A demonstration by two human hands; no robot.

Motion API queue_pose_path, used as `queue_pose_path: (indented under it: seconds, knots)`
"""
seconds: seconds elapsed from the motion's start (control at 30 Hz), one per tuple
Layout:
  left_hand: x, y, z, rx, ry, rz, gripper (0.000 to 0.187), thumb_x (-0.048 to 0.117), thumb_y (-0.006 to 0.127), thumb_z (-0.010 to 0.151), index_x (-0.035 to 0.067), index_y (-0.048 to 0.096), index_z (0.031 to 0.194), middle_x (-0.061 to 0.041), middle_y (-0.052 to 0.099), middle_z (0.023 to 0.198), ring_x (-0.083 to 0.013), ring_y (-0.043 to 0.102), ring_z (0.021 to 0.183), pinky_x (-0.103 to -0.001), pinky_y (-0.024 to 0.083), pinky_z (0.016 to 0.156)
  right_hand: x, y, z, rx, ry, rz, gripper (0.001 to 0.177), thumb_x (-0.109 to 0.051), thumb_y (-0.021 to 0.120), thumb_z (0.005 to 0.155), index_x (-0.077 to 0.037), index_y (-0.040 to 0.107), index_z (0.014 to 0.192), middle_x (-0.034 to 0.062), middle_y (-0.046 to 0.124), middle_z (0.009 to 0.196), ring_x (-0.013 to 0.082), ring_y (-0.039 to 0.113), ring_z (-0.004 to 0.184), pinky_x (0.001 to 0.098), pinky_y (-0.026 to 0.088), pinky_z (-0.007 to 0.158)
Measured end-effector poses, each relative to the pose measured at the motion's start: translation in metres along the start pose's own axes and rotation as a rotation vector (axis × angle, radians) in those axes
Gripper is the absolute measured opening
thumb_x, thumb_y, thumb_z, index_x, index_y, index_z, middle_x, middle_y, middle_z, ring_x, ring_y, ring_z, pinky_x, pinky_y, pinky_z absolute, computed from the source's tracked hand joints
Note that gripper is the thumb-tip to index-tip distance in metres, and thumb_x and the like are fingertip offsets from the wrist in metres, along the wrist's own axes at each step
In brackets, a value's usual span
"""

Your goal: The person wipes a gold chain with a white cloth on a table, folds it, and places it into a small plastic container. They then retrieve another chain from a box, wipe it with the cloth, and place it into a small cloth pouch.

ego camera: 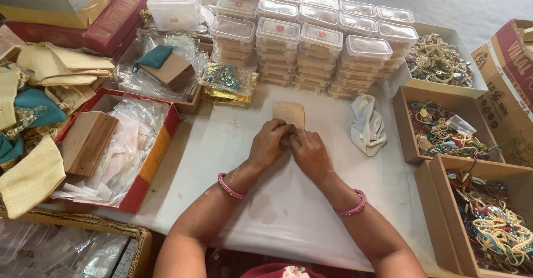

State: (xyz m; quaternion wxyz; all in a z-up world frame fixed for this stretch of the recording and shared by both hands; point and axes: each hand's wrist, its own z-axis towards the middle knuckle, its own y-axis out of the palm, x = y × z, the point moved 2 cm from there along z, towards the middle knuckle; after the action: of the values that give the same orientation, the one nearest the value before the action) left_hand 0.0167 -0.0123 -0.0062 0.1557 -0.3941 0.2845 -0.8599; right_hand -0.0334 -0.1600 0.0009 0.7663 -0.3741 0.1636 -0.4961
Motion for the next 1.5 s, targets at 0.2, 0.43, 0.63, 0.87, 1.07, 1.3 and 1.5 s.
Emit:
queue_pose_path:
  seconds: [0.2,0.43,0.63,0.87,1.07,1.3,1.5]
  knots:
    - [-0.001,0.003,-0.001,-0.008,0.072,-0.036,0.05,-0.006,0.069,0.076,0.011,0.072,0.123,-0.005,0.066,0.118,-0.0288,0.064,0.11,-0.038,0.055,0.092,0.017,0.017,-0.014,-0.038,0.077,0.089,0.019,0.002,0.069,0.085,-0.001,0.067,0.104,0.013,0.063,0.106,0.0294,0.063,0.087,0.0388,0.052,0.081]
    - [-0.011,-0.001,0.002,0.069,0.002,-0.037,0.048,-0.003,0.072,0.074,0.01,0.072,0.121,-0.008,0.065,0.118,-0.0306,0.063,0.11,-0.039,0.054,0.09,-0.011,-0.021,0.013,0.009,-0.08,0.05,0.038,-0.012,0.072,0.071,-0.002,0.07,0.107,0.0127,0.071,0.113,0.0274,0.065,0.087,0.0413,0.047,0.072]
    - [0.002,-0.001,0.001,0.028,0.094,0.015,0.034,0.003,0.07,0.082,0.013,0.075,0.114,-0.004,0.068,0.114,-0.0273,0.065,0.108,-0.038,0.056,0.088,-0.004,0.002,-0.002,-0.225,0.119,0.111,0.023,-0.019,0.075,0.084,-0.007,0.071,0.104,0.0095,0.071,0.101,0.0256,0.069,0.079,0.0389,0.05,0.068]
    - [-0.013,0.007,-0.002,0.006,0.145,0.138,0.033,0.007,0.069,0.079,0.013,0.074,0.111,-0.005,0.067,0.119,-0.0277,0.063,0.11,-0.039,0.054,0.088,-0.014,-0.01,0.008,-0.177,0.107,0.138,0.029,-0.018,0.077,0.074,-0.004,0.07,0.098,0.0139,0.072,0.1,0.0278,0.067,0.066,0.0389,0.054,0.056]
    - [-0.011,0.01,-0.003,-0.056,0.28,0.174,0.033,0.009,0.064,0.084,0.012,0.07,0.116,-0.006,0.066,0.128,-0.0262,0.062,0.116,-0.042,0.051,0.089,0.005,0.041,-0.008,-0.426,0.037,-0.093,0.012,-0.021,0.066,0.087,-0.011,0.072,0.088,0.0106,0.072,0.085,0.0256,0.071,0.073,0.0409,0.054,0.054]
    - [-0.016,0.002,0.004,0.077,0.237,0.042,0.031,0.004,0.068,0.08,0.013,0.073,0.109,-0.007,0.067,0.12,-0.029,0.063,0.111,-0.041,0.052,0.092,0.005,0.062,-0.005,-0.53,0.126,-0.225,0.021,-0.027,0.061,0.087,-0.011,0.073,0.093,0.0089,0.073,0.08,0.024,0.073,0.068,0.0411,0.054,0.053]
    - [-0.016,-0.013,0.009,0.232,0.09,-0.172,0.026,-0.003,0.068,0.082,0.007,0.068,0.106,-0.011,0.067,0.112,-0.0324,0.065,0.106,-0.04,0.054,0.091,0.012,0.009,0.025,-0.117,-0.054,-0.083,0.019,-0.017,0.071,0.091,-0.009,0.071,0.108,0.008,0.072,0.109,0.0238,0.071,0.082,0.0398,0.054,0.07]
